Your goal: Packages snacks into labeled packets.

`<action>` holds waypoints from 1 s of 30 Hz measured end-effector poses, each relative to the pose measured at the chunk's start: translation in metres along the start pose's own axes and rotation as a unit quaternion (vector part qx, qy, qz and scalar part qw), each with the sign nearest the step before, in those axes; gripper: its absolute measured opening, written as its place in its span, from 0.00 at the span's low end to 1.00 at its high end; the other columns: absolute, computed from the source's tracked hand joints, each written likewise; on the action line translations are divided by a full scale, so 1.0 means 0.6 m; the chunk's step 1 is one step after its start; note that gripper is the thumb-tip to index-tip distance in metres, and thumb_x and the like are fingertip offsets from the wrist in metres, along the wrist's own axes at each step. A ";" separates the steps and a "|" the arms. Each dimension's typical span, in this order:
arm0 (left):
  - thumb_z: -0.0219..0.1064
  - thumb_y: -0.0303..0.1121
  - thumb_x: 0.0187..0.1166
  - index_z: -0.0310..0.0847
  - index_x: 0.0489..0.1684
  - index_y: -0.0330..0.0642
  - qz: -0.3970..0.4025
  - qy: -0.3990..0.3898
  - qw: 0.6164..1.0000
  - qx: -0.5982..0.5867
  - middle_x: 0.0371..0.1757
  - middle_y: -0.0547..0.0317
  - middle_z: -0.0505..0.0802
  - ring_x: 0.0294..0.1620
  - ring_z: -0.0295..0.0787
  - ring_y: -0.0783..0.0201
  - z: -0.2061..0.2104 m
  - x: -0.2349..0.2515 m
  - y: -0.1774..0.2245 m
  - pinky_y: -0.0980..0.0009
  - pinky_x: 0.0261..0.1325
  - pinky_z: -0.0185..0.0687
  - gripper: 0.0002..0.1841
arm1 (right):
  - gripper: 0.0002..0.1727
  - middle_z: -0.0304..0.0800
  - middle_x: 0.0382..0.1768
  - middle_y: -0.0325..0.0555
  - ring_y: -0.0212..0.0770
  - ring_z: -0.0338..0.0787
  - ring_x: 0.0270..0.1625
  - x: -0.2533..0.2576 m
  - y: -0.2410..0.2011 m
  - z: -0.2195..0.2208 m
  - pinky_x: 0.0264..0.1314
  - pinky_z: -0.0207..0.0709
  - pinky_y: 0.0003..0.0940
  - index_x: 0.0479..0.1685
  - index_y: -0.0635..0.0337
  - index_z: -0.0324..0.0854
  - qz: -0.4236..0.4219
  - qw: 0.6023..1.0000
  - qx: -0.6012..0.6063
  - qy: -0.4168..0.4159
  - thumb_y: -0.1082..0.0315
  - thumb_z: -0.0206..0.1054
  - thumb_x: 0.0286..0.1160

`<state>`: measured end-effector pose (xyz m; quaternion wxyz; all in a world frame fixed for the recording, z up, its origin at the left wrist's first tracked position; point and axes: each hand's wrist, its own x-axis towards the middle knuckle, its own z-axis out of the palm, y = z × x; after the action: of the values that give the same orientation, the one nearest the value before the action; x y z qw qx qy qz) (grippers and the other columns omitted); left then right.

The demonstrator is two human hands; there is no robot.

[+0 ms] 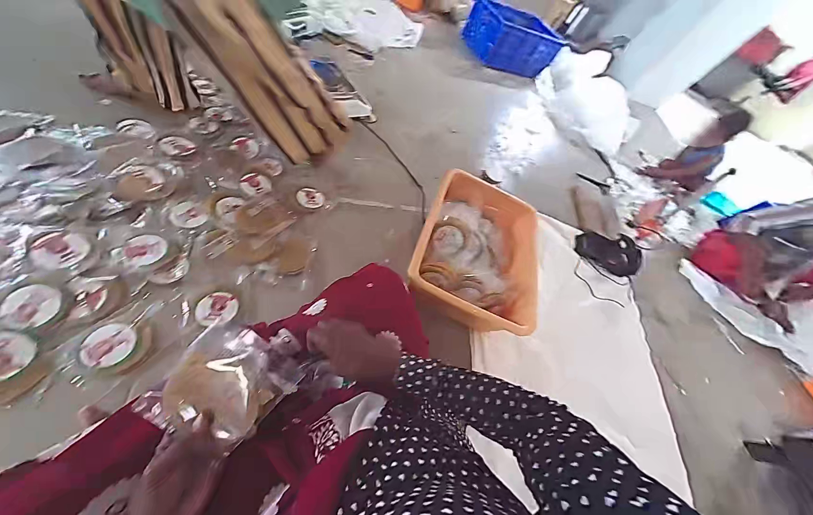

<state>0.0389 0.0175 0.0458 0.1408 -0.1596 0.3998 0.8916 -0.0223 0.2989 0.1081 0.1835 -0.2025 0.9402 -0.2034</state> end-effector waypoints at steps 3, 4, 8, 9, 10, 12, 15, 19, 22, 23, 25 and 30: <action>0.79 0.37 0.63 0.90 0.45 0.53 0.000 -0.036 0.999 -0.022 0.44 0.62 0.97 0.47 0.95 0.62 -0.006 0.002 0.001 0.55 0.52 0.93 0.13 | 0.13 0.89 0.52 0.62 0.59 0.87 0.62 -0.003 0.014 0.021 0.69 0.74 0.55 0.51 0.68 0.86 0.028 0.999 0.025 0.006 0.69 0.65 0.74; 0.82 0.39 0.61 0.90 0.46 0.54 -0.003 -0.044 0.999 -0.014 0.44 0.63 0.97 0.47 0.95 0.63 -0.003 0.002 0.000 0.55 0.52 0.93 0.15 | 0.12 0.90 0.51 0.61 0.58 0.89 0.60 -0.007 0.018 0.018 0.68 0.76 0.55 0.51 0.67 0.87 0.030 0.999 0.041 0.017 0.68 0.65 0.76; 0.62 0.35 0.82 0.83 0.53 0.46 0.000 -0.022 0.999 0.034 0.43 0.61 0.97 0.44 0.95 0.67 0.025 -0.002 -0.005 0.66 0.48 0.94 0.10 | 0.11 0.94 0.47 0.56 0.54 0.92 0.55 -0.029 0.029 0.011 0.63 0.81 0.55 0.48 0.64 0.90 0.014 0.992 0.101 0.078 0.67 0.67 0.79; 0.54 0.32 0.86 0.80 0.57 0.43 -0.008 -0.005 0.999 0.034 0.44 0.59 0.96 0.44 0.95 0.66 0.032 -0.003 -0.005 0.66 0.48 0.94 0.11 | 0.11 0.94 0.47 0.55 0.53 0.93 0.54 -0.033 0.033 0.012 0.63 0.82 0.54 0.48 0.63 0.91 0.011 0.991 0.101 0.088 0.67 0.65 0.80; 0.50 0.31 0.88 0.77 0.61 0.40 -0.018 0.006 0.999 0.027 0.46 0.57 0.95 0.45 0.95 0.64 0.037 -0.002 -0.005 0.63 0.50 0.94 0.13 | 0.11 0.95 0.47 0.53 0.52 0.93 0.54 -0.034 0.036 0.015 0.62 0.82 0.53 0.47 0.61 0.91 0.006 0.990 0.092 0.102 0.68 0.63 0.80; 0.50 0.30 0.90 0.73 0.65 0.37 -0.036 0.031 0.999 0.013 0.48 0.53 0.95 0.47 0.95 0.60 0.044 0.003 -0.002 0.60 0.51 0.94 0.14 | 0.11 0.95 0.47 0.52 0.51 0.93 0.55 -0.035 0.041 0.019 0.62 0.83 0.52 0.47 0.60 0.92 0.002 0.989 0.072 0.128 0.68 0.63 0.81; 0.51 0.30 0.91 0.73 0.67 0.35 -0.049 0.054 0.997 -0.011 0.51 0.49 0.94 0.50 0.95 0.57 0.053 0.004 0.002 0.58 0.54 0.93 0.14 | 0.12 0.97 0.46 0.48 0.51 0.94 0.53 -0.038 0.046 0.018 0.59 0.84 0.51 0.46 0.58 0.95 0.002 0.981 0.059 0.184 0.67 0.63 0.82; 0.48 0.32 0.92 0.72 0.69 0.36 -0.049 0.032 0.998 -0.035 0.54 0.48 0.93 0.54 0.94 0.56 0.044 0.008 -0.003 0.57 0.58 0.91 0.16 | 0.09 0.95 0.44 0.48 0.42 0.93 0.45 -0.045 0.048 -0.018 0.52 0.86 0.45 0.49 0.59 0.93 0.089 0.949 0.159 0.256 0.68 0.68 0.80; 0.48 0.33 0.92 0.72 0.69 0.35 -0.048 0.030 0.998 -0.036 0.54 0.47 0.93 0.54 0.93 0.56 0.040 0.012 -0.004 0.57 0.57 0.91 0.16 | 0.07 0.95 0.41 0.42 0.28 0.87 0.33 -0.043 0.050 -0.054 0.38 0.82 0.27 0.49 0.60 0.91 0.127 0.913 0.253 0.295 0.71 0.70 0.79; 0.49 0.32 0.92 0.72 0.69 0.34 -0.048 0.031 0.998 -0.040 0.54 0.46 0.93 0.54 0.93 0.56 0.040 0.013 -0.005 0.57 0.57 0.91 0.16 | 0.07 0.95 0.40 0.41 0.26 0.85 0.30 -0.043 0.049 -0.062 0.34 0.79 0.24 0.50 0.61 0.91 0.130 0.902 0.277 0.303 0.72 0.71 0.78; 0.51 0.31 0.92 0.72 0.68 0.33 -0.045 0.035 0.998 -0.041 0.53 0.47 0.93 0.53 0.94 0.57 0.041 0.014 -0.005 0.58 0.58 0.91 0.15 | 0.08 0.94 0.38 0.39 0.23 0.83 0.27 -0.044 0.044 -0.074 0.30 0.77 0.20 0.50 0.62 0.90 0.119 0.891 0.310 0.310 0.73 0.72 0.76; 0.53 0.33 0.91 0.75 0.66 0.34 -0.053 0.045 0.997 -0.032 0.51 0.48 0.94 0.51 0.94 0.57 0.045 0.014 -0.003 0.58 0.56 0.92 0.15 | 0.06 0.94 0.38 0.35 0.20 0.82 0.27 -0.047 0.016 -0.079 0.30 0.77 0.17 0.47 0.58 0.91 0.080 0.909 0.264 0.313 0.73 0.72 0.76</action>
<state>0.0274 0.0402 0.0581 0.1644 -0.2252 0.3681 0.8870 -0.0213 0.3342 0.1513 -0.0582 0.0032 0.8745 -0.4815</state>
